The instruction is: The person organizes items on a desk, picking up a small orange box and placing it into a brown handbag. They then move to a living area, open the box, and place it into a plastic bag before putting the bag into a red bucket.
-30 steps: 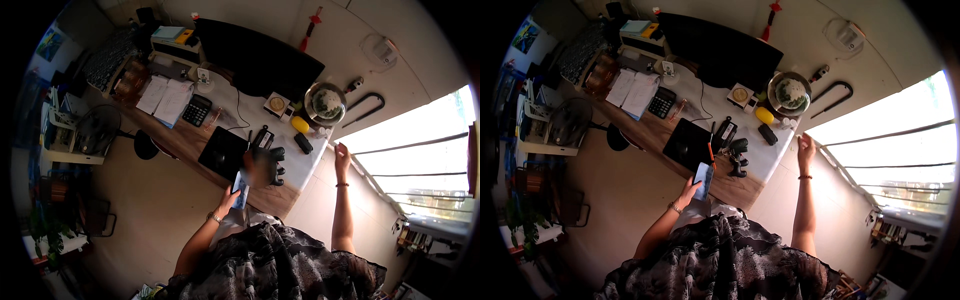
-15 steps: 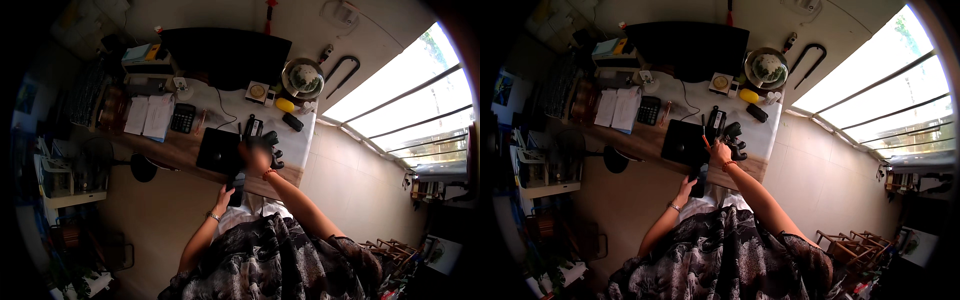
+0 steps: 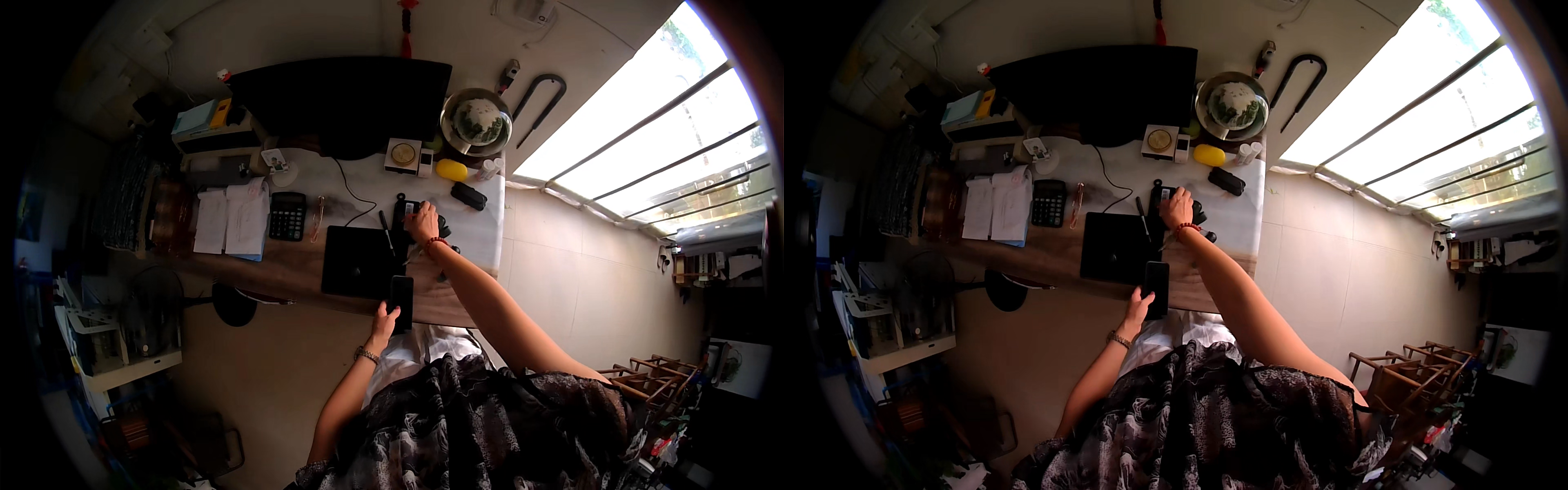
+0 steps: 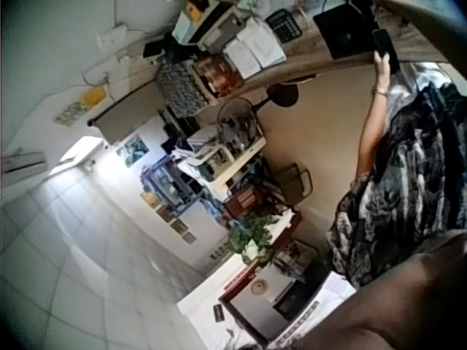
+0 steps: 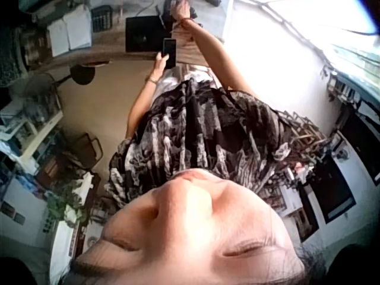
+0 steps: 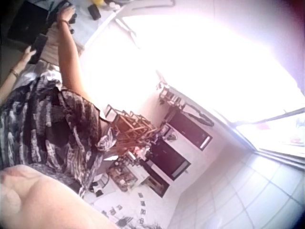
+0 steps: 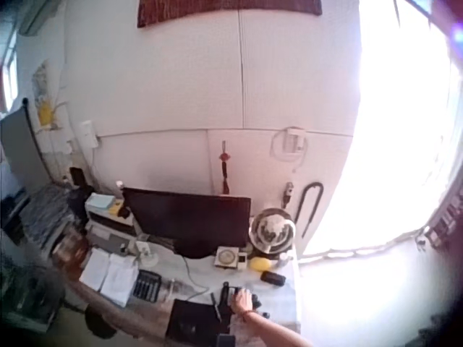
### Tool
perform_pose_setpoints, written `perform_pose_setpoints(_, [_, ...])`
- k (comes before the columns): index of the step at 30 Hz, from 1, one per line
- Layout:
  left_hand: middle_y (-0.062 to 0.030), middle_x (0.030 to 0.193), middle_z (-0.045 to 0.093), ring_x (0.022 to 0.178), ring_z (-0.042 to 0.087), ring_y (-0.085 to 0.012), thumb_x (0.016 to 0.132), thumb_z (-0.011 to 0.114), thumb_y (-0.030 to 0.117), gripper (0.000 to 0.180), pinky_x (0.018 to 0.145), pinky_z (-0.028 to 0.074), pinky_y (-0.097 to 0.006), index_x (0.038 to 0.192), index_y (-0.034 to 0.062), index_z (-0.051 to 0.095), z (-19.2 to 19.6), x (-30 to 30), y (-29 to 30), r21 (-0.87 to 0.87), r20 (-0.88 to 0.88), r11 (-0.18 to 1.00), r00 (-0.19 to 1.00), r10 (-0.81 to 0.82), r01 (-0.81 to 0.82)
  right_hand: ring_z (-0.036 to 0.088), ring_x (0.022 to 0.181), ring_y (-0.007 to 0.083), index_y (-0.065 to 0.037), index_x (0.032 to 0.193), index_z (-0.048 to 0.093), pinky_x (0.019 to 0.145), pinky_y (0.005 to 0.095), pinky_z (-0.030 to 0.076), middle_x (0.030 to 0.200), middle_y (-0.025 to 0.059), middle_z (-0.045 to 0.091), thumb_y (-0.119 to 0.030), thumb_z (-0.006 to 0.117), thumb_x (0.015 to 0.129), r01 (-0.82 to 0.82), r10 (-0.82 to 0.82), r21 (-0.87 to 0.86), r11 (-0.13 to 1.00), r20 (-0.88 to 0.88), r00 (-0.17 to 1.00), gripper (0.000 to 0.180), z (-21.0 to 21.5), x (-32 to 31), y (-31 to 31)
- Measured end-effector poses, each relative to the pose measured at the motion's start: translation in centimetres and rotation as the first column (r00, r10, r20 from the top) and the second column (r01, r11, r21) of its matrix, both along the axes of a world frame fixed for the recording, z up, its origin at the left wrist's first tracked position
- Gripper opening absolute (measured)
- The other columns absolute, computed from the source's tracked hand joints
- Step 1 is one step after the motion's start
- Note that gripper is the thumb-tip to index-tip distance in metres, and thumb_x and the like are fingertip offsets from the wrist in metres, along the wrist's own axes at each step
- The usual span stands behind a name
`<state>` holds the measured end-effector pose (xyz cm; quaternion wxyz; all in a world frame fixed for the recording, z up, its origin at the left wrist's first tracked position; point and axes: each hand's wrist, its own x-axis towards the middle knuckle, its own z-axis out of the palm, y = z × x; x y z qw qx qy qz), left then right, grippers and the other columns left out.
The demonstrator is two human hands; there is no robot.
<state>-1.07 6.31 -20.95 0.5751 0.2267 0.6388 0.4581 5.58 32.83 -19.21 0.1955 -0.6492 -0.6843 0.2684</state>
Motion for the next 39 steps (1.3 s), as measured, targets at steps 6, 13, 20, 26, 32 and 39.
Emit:
perform_pose_setpoints(6, [-0.0116,0.101,0.061,0.093,0.056,-0.0201,0.084,0.059,0.015,0.034,0.084,0.043,-0.031,0.113,-0.0027,0.052,-2.4,-0.6,0.0,-0.04,-0.068,0.999,0.998,0.009,-0.012,0.051,0.103,0.0363,-0.003,0.113,0.036,0.084,0.0411,0.048,0.112,0.0187,0.046,-0.031,0.085,0.051,0.126,-0.101,-0.292,0.948,0.097,0.99,0.084,1.8,-4.2,0.3])
perform_pose_setpoints(13, [-0.0127,0.099,0.06,0.091,0.055,-0.0193,0.085,0.06,0.016,0.034,0.081,0.043,-0.03,0.11,-0.0051,0.052,-1.8,0.3,3.1,-0.013,-0.059,0.999,0.997,-0.05,0.049,0.06,0.094,0.0371,0.006,0.099,0.054,0.078,0.0398,0.05,0.1,0.0249,0.059,-0.022,0.078,0.057,0.189,-0.244,-0.256,0.948,-0.202,0.949,0.056,-0.5,-1.8,3.7])
perform_pose_setpoints(20, [-0.0206,0.104,0.059,0.095,0.057,-0.0275,0.087,0.057,0.019,0.04,0.084,0.044,-0.033,0.116,-0.0069,0.047,-0.3,1.7,7.0,-0.047,-0.216,0.976,0.951,-0.219,0.214,0.065,0.084,0.032,0.004,0.099,0.059,0.08,0.0368,0.05,0.087,0.0196,0.066,-0.013,0.072,0.062,0.278,-0.351,-0.266,0.923,-0.288,0.891,0.042,-2.0,5.3,10.1])
perform_pose_setpoints(26, [-0.0274,0.12,0.047,0.108,0.048,-0.0387,0.086,0.057,0.017,0.061,0.094,0.038,-0.039,0.134,-0.0047,0.028,-1.6,2.4,5.6,-0.064,-0.598,0.968,0.767,-0.233,0.244,0.065,0.081,0.0336,0.004,0.107,0.053,0.076,0.0377,0.051,0.088,0.0213,0.065,-0.017,0.066,0.07,0.291,-0.376,-0.306,0.906,-0.272,0.886,0.044,-0.1,4.6,8.6])
perform_pose_setpoints(32, [-0.0192,0.119,0.04,0.109,0.042,-0.0324,0.075,0.067,0.011,0.079,0.095,0.035,-0.042,0.14,0.0006,0.022,0.8,3.3,6.0,-0.046,-0.75,0.935,0.606,-0.265,0.352,0.051,0.1,0.0361,-0.001,0.103,0.052,0.085,0.0417,0.043,0.101,0.0204,0.056,-0.021,0.07,0.071,0.158,-0.159,0.026,0.987,0.008,0.987,0.042,-0.3,7.2,7.8])
perform_pose_setpoints(39, [-0.0218,0.127,0.032,0.113,0.037,-0.0358,0.062,0.08,0.021,0.103,0.097,0.033,-0.042,0.141,0.004,0.015,3.9,3.7,6.2,-0.109,-0.753,0.953,0.603,-0.265,0.282,0.047,0.101,0.0362,-0.008,0.121,0.044,0.09,0.041,0.042,0.108,0.018,0.049,-0.024,0.08,0.061,-0.192,0.192,-0.011,0.981,0.003,0.981,0.072,3.6,9.5,-2.6])
